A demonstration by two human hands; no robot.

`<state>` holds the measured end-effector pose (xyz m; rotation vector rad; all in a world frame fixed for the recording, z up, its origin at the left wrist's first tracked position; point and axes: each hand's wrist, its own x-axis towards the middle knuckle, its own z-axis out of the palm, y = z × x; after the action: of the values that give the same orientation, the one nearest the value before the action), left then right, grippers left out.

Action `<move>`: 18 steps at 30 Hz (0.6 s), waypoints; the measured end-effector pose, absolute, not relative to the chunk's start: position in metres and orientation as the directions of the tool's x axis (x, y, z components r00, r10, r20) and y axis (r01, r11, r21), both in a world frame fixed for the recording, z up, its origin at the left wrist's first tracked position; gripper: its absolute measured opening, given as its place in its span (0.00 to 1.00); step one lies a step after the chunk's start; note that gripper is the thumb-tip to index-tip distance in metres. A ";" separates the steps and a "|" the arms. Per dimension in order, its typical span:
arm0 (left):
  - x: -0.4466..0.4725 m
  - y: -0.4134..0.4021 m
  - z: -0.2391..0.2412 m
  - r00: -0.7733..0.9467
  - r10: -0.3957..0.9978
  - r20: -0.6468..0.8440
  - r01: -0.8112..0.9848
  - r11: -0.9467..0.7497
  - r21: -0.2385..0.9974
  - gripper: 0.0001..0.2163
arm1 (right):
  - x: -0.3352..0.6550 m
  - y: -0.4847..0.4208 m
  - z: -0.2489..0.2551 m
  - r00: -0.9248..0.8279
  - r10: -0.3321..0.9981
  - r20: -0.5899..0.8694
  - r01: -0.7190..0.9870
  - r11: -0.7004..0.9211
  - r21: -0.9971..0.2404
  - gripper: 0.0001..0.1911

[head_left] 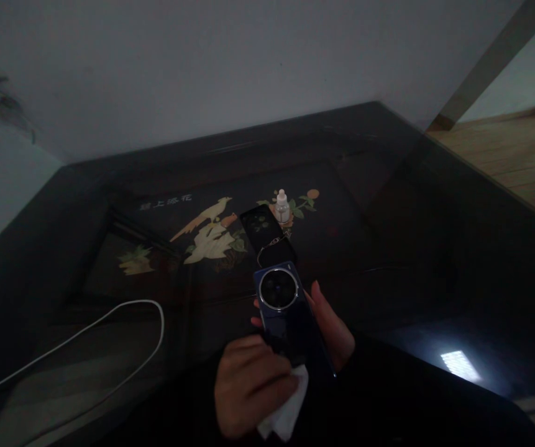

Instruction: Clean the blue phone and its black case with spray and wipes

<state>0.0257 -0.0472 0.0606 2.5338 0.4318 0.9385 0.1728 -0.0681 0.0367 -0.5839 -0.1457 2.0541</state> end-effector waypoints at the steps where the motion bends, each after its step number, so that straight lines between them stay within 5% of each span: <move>1: 0.023 -0.038 0.058 0.728 0.439 0.526 0.199 -0.870 0.451 0.11 | 0.173 -0.068 0.037 -0.422 0.837 -0.347 -0.782 -0.530 -0.329 0.31; 5: 0.025 -0.021 0.049 0.692 0.448 0.567 0.268 -0.888 0.374 0.12 | 0.173 -0.066 0.036 -0.420 0.837 -0.352 -0.770 -0.534 -0.350 0.18; 11: 0.046 -0.058 0.061 0.677 0.516 0.526 0.184 -0.810 0.557 0.15 | 0.176 -0.066 0.036 -0.439 0.833 -0.338 -0.754 -0.546 -0.365 0.16; 16: 0.046 -0.023 0.059 0.683 0.405 0.608 0.249 -0.912 0.327 0.15 | 0.175 -0.068 0.037 -0.449 0.833 -0.323 -0.749 -0.548 -0.371 0.16; 18: 0.048 -0.027 0.059 0.669 0.452 0.589 0.268 -0.887 0.376 0.16 | 0.175 -0.068 0.036 -0.452 0.833 -0.319 -0.750 -0.549 -0.370 0.16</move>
<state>0.0485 -0.0273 0.0590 2.6276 0.5784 1.0299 0.1750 -0.0677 0.0363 -0.5814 -0.2157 2.0799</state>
